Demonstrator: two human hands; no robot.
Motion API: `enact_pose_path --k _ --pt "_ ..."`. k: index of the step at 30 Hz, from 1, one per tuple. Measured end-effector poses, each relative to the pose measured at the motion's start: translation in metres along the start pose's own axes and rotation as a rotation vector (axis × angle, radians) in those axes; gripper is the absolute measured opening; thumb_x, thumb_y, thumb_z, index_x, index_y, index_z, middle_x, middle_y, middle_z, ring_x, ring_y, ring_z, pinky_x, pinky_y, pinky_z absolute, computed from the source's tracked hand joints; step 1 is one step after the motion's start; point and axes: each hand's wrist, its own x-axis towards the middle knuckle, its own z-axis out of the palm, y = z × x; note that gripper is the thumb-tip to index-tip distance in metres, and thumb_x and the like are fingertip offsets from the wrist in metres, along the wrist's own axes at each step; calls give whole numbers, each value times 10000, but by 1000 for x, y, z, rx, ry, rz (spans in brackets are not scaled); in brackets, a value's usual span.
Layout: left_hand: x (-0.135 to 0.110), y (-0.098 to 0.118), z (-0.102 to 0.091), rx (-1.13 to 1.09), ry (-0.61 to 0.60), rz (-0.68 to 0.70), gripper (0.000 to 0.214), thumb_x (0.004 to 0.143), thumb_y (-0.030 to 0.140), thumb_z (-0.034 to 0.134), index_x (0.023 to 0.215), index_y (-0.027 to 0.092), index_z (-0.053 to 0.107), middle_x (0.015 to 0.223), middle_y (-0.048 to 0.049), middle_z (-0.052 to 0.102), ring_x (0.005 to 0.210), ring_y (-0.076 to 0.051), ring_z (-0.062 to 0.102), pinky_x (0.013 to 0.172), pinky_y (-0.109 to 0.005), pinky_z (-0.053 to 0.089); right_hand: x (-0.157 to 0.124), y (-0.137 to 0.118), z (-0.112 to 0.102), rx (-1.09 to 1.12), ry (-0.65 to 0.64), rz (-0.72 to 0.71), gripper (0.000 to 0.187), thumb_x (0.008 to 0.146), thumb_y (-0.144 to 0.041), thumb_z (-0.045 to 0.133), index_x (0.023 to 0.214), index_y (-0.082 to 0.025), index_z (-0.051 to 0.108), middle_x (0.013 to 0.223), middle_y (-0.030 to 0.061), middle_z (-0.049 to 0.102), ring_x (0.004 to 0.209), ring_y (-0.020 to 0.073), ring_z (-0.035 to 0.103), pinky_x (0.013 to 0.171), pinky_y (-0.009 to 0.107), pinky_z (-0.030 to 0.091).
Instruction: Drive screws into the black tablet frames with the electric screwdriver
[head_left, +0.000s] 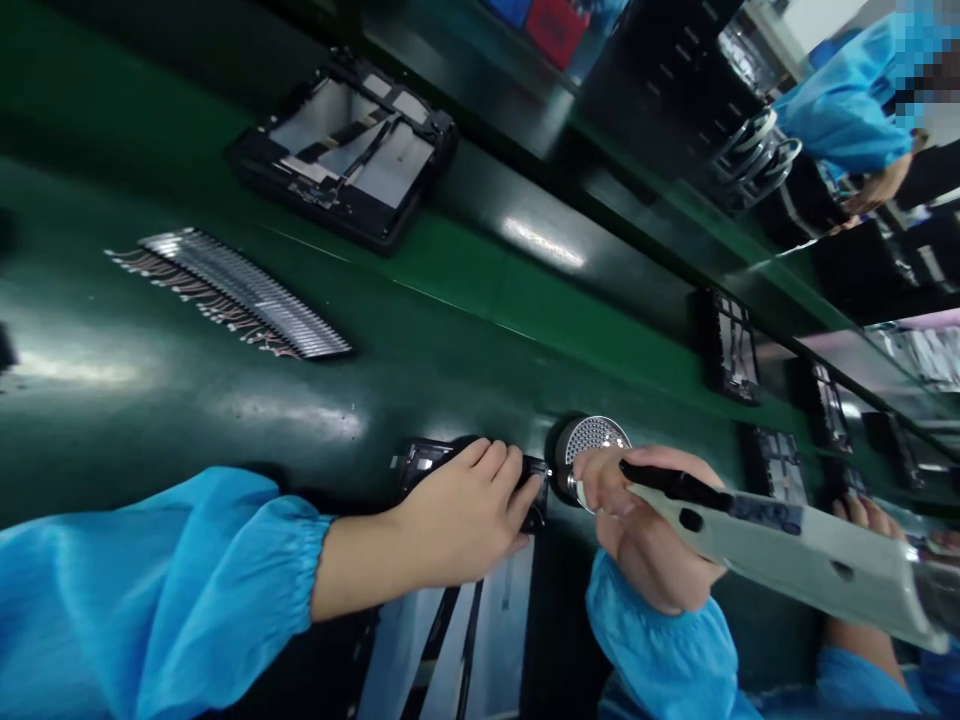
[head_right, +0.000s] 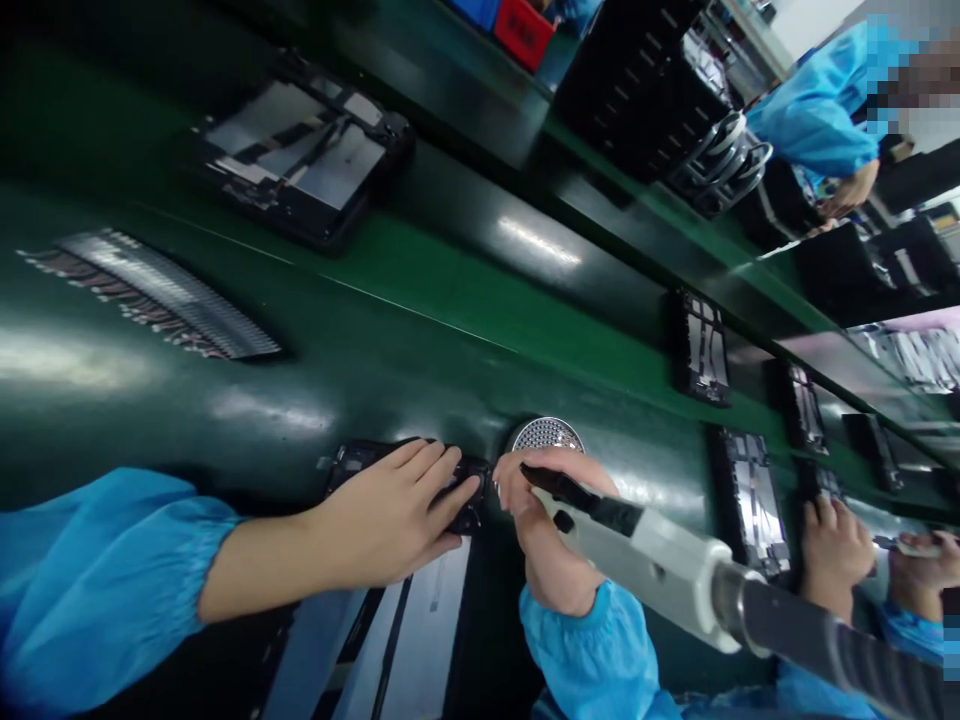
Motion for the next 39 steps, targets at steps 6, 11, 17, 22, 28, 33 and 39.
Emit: enact_pose_path --k 6,11,17,22,28,33,39 --pt "1 0 -3 12 -27 12 550 979 519 549 1262 61 662 1114 -222 703 1028 -363 664 866 -459 499 2 -4 0 4 -47 23 321 839 -51 602 1092 -224 698 640 -22 568 563 167 552 637 387 518" --pt "1 1 -3 4 -50 15 542 992 506 523 1273 63 657 1102 -214 707 1030 -357 664 850 -459 506 1 -3 -1 -8 -44 33 286 870 -82 610 1093 -241 693 637 -23 568 557 164 546 623 381 506" --pt "1 1 -2 17 -27 12 553 986 518 529 1268 60 662 1094 -212 709 1019 -359 667 840 -455 513 1 -2 0 -5 -38 30 261 878 -108 633 1095 -239 693 626 -32 546 554 162 536 638 396 507" --pt "2 2 -3 -15 -28 22 525 979 480 560 1244 39 665 1039 -207 711 998 -352 664 821 -451 502 1 -2 1 29 -37 49 235 873 -72 621 1034 -227 691 636 -28 560 560 160 541 631 385 498" --pt "1 3 -3 7 5 22 534 980 473 563 1253 25 663 1078 -236 707 1009 -360 660 843 -464 484 0 1 2 23 -23 74 216 849 -62 634 977 -228 683 630 -33 563 559 157 551 643 378 504" --pt "0 1 -2 16 12 36 537 991 474 541 1261 28 667 1091 -240 710 1030 -370 666 869 -474 491 0 0 2 41 -20 66 240 861 -58 620 1013 -227 697 635 -30 558 563 156 547 680 405 516" --pt "-2 0 -1 -4 18 34 513 995 466 550 1261 45 675 1137 -252 706 1077 -371 665 926 -498 490 -1 -8 -33 10 4 2 309 847 -93 602 1110 -218 706 616 -28 542 532 160 534 629 379 496"
